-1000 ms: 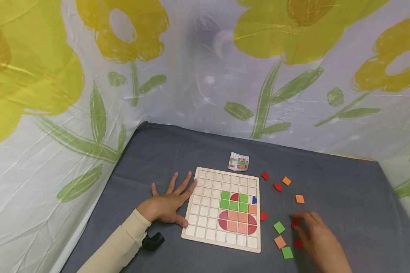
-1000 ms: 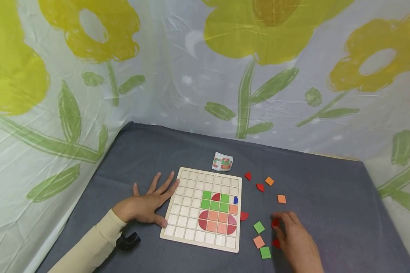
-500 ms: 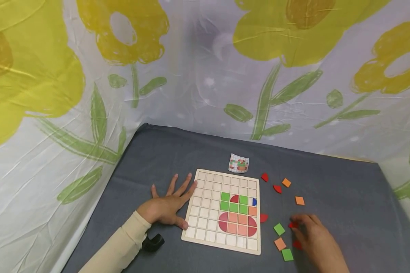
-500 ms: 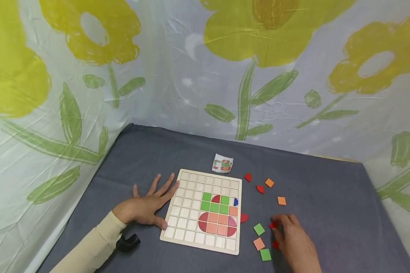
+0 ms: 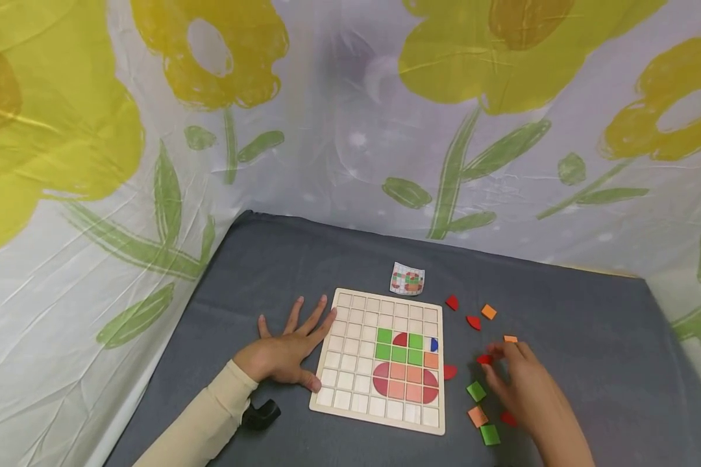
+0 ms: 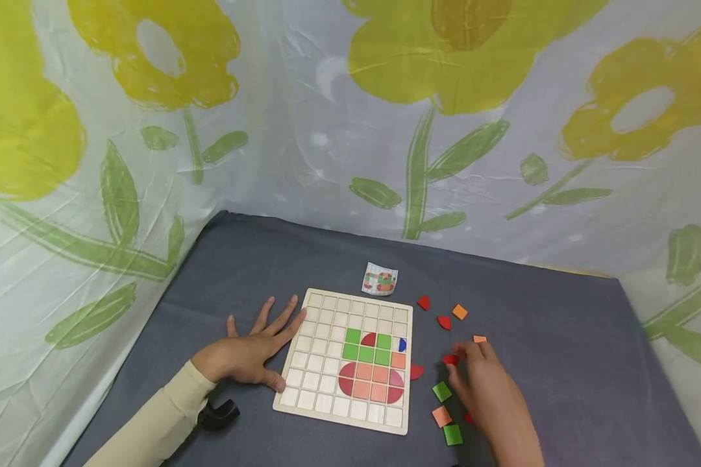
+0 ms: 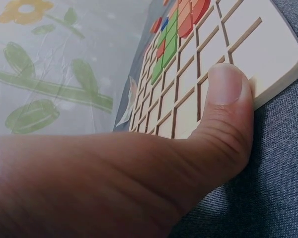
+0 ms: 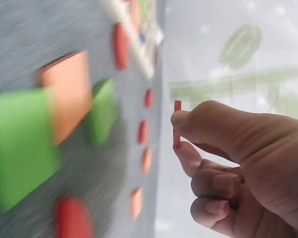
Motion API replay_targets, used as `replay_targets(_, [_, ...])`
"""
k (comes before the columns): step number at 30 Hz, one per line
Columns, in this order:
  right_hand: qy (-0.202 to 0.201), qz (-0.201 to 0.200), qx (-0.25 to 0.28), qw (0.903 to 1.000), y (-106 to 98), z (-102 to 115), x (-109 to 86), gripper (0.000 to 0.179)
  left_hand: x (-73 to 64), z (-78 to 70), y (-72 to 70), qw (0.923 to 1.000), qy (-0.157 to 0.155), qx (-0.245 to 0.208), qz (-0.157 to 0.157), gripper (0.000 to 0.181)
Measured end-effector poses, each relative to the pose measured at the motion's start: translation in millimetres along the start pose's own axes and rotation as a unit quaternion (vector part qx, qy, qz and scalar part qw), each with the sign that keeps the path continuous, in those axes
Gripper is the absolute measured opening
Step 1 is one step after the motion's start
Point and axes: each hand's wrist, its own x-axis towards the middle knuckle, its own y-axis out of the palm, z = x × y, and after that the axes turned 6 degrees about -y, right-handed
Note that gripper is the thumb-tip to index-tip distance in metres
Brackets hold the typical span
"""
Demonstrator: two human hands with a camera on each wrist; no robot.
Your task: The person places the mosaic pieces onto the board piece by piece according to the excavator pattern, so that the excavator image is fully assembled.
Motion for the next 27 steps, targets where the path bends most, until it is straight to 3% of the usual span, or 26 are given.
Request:
replay_targets(7, [-0.057, 0.002, 0.006, 0.9984, -11, 32, 32.0, 0.025, -0.3, 1.6, 3.4, 1.0000, -0.001, 0.002, 0.000, 0.132])
replay_targets(13, [-0.110, -0.005, 0.018, 0.9937, -6, 59, 58.8, 0.022, 0.7, 1.8, 2.5, 1.0000, -0.004, 0.005, -0.003, 0.133])
replay_targets(27, [-0.122, 0.057, 0.057, 0.9893, 31, 94, 101.9, 0.023, -0.7, 0.2, -0.1, 0.9999, -0.006, 0.008, -0.002, 0.131])
